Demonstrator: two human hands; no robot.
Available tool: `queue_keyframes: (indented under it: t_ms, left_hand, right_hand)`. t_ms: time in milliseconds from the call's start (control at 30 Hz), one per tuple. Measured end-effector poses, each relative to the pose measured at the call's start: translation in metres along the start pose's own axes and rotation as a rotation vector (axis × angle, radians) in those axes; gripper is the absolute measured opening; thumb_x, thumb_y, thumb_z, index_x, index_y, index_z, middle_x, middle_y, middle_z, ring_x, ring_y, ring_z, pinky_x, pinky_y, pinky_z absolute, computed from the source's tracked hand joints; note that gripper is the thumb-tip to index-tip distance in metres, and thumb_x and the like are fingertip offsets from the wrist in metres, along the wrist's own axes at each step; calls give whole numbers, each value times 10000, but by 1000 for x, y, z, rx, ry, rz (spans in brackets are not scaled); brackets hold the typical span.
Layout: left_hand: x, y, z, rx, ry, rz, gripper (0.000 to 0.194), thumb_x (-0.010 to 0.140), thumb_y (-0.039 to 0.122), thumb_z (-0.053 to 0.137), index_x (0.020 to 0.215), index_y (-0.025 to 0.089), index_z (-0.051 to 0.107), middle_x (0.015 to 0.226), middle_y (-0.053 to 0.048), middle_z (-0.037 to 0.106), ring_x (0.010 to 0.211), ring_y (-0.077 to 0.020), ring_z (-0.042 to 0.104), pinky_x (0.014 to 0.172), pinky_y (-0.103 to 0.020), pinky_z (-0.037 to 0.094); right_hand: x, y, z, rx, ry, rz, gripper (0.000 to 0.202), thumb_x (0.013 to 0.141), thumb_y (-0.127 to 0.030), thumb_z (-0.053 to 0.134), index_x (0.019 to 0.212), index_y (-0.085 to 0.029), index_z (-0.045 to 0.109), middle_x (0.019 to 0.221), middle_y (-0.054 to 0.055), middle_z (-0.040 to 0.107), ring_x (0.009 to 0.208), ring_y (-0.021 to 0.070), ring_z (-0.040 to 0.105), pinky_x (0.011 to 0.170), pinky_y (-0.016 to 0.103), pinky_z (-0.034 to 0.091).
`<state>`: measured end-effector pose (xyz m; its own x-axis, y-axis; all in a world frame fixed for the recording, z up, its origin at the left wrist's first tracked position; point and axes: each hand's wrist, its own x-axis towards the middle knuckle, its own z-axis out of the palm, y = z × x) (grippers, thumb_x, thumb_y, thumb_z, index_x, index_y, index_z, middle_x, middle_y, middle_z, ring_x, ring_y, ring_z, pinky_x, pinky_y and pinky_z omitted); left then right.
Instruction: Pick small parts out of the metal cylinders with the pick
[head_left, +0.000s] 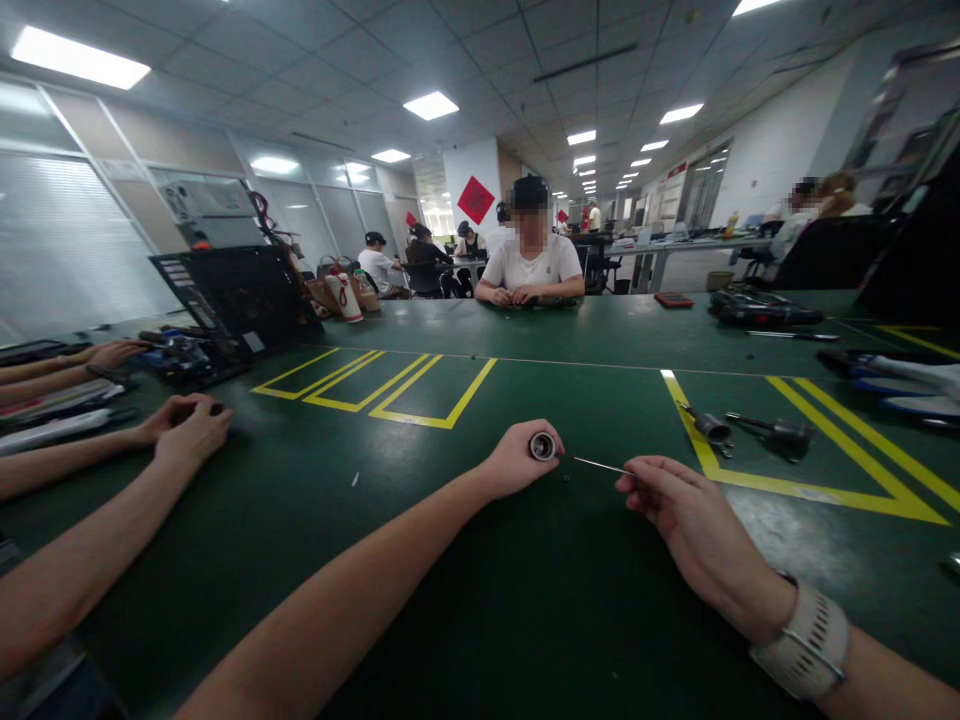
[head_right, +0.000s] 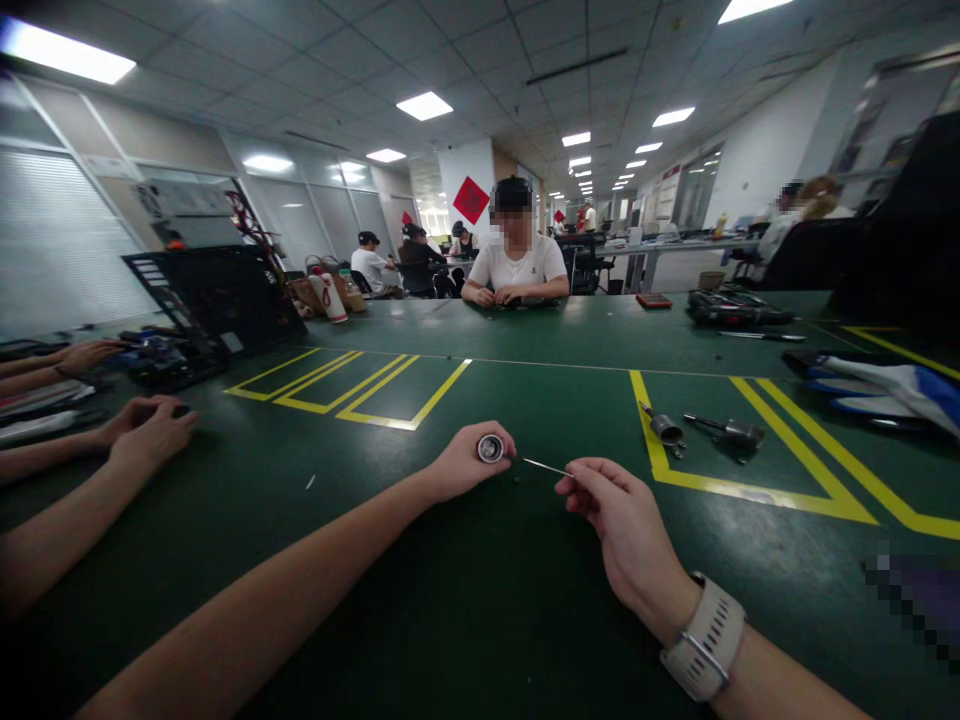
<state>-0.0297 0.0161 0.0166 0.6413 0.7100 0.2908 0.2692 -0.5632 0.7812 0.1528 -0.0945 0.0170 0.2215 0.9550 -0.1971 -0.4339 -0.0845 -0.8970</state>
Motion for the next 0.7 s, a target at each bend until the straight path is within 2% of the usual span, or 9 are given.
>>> queue_keyframes:
  t_ms: [167, 500, 700]
  left_hand:
    - [0, 3, 0, -59, -107, -17, 175, 670, 181, 690, 806, 125, 594, 856, -42, 629, 795, -156, 585, 752, -301, 457]
    - [0, 8, 4, -8, -122, -12, 153, 687, 155, 686, 818, 119, 614, 836, -39, 637, 785, -143, 592, 740, -284, 460]
    - [1, 11, 5, 37, -176, -52, 148, 697, 122, 667, 831, 134, 607, 875, -41, 636, 834, -150, 595, 750, -290, 466]
  right_hand:
    - [-1, 1, 1, -97, -3, 2, 147, 683, -307, 703, 739, -178, 661, 682, 18, 670, 656, 142, 552, 627, 274, 422]
    - [-5, -3, 4, -213, 22, -16, 159, 686, -323, 679, 713, -168, 660, 635, 15, 648, 609, 139, 533, 594, 276, 414]
    - [0, 0, -1, -135, 180, -135, 114, 642, -265, 671, 592, -179, 617, 491, -30, 547, 490, 105, 456, 455, 228, 341]
